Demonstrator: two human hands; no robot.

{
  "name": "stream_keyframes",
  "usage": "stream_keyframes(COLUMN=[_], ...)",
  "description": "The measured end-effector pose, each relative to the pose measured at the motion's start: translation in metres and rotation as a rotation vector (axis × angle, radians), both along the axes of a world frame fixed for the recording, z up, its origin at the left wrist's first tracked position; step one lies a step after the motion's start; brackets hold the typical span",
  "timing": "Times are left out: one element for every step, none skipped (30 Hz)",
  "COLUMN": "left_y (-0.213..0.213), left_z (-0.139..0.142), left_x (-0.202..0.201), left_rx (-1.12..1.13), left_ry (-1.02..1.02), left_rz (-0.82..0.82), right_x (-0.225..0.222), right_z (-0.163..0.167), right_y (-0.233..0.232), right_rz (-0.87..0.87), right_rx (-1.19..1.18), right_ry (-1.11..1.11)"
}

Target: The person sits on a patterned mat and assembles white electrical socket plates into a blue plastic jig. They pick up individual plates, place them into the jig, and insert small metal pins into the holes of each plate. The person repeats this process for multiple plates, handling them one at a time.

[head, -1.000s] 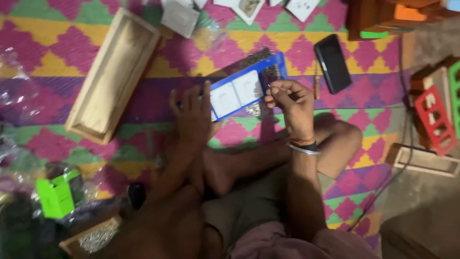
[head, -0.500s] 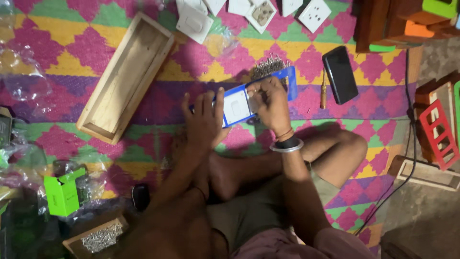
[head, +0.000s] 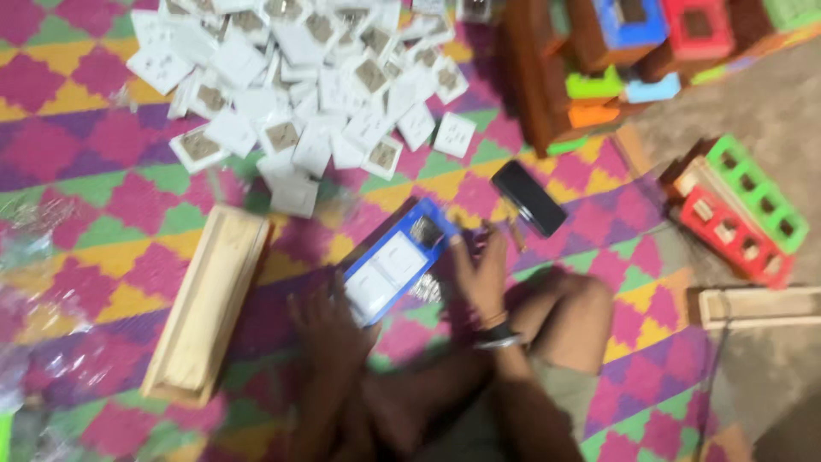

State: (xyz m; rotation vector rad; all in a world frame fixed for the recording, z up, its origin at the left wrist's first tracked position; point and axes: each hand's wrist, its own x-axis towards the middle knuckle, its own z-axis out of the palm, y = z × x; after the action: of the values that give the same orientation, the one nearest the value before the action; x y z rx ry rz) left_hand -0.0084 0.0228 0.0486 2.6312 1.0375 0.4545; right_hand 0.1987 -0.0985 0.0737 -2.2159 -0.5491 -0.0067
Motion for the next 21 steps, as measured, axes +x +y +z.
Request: stream_keyframes(left_y=[-0.002, -0.006, -0.01, -0.013, -0.017, -0.017, -0.017, -0.017, -0.013, -0.009, -0.006, -0.003, 0.0, 0.003, 0.004, 0.005, 0.005, 0.004, 0.004, 0.003, 0.002], left_z=[0.0, 0.0, 0.001, 0.002, 0.005, 0.008, 0.012, 0.016, 0.019, 0.022, 0.025, 0.027, 0.028, 0.028, 0.027, 0.026, 0.026, 0.025, 0.025, 0.025, 0.025], left_x=[-0.001, 0.0, 0.002, 0.002, 0.002, 0.003, 0.004, 0.004, 0.006, 0.008, 0.009, 0.012, 0.017, 0.02, 0.024, 0.028, 0.031, 0.033, 0.034, 0.034, 0.034], left_rx=[-0.048, -0.056, -0.063, -0.035, -0.012, -0.056, -0.098, -0.142, -0.094, -0.047, -0.01, -0.067, -0.121, -0.171, -0.163, -0.155, -0.151, -0.178, -0.203, -0.227, -0.198], left_ry=[0.022, -0.015, -0.054, -0.054, -0.067, -0.043, -0.021, -0.003, -0.011, -0.017, -0.013, -0.022, -0.033, -0.044, -0.053, -0.065, -0.077, -0.052, -0.028, -0.004, 0.003], left_rz=[-0.005, -0.01, -0.02, -0.059, -0.105, -0.141, -0.165, -0.185, -0.287, -0.387, -0.484, -0.529, -0.575, -0.619, -0.603, -0.59, -0.578, -0.575, -0.57, -0.563, -0.562], right_x=[0.005, 0.006, 0.005, 0.004, 0.0, 0.001, -0.001, -0.002, 0.0, 0.001, 0.002, 0.002, 0.003, 0.004, 0.005, 0.005, 0.005, 0.004, 0.004, 0.002, 0.002], right_z=[-0.006, -0.013, -0.02, -0.024, -0.029, -0.031, -0.032, -0.03, -0.031, -0.028, -0.026, -0.023, -0.021, -0.02, -0.02, -0.021, -0.022, -0.023, -0.025, -0.026, -0.027], right_y=[-0.008, -0.013, -0.019, -0.025, -0.027, -0.025, -0.026, -0.026, -0.025, -0.023, -0.023, -0.023, -0.023, -0.022, -0.022, -0.021, -0.021, -0.021, -0.021, -0.02, -0.02], right_rz=[0.057, 0.098, 0.148, 0.188, 0.126, 0.074, 0.085, 0.102, 0.127, 0.155, 0.18, 0.205, 0.225, 0.248, 0.274, 0.275, 0.271, 0.265, 0.252, 0.242, 0.234], right_rx=[0.12, 0.239, 0.29, 0.343, 0.443, 0.552, 0.545, 0.534, 0.532, 0.525, 0.51, 0.492, 0.5, 0.512, 0.526, 0.524, 0.521, 0.515, 0.504, 0.494, 0.484], right_ry=[0.264, 0.534, 0.581, 0.625, 0.7, 0.751, 0.79, 0.825, 0.843, 0.84, 0.849, 0.861, 0.872, 0.881, 0.884, 0.893, 0.903, 0.915, 0.881, 0.847, 0.813])
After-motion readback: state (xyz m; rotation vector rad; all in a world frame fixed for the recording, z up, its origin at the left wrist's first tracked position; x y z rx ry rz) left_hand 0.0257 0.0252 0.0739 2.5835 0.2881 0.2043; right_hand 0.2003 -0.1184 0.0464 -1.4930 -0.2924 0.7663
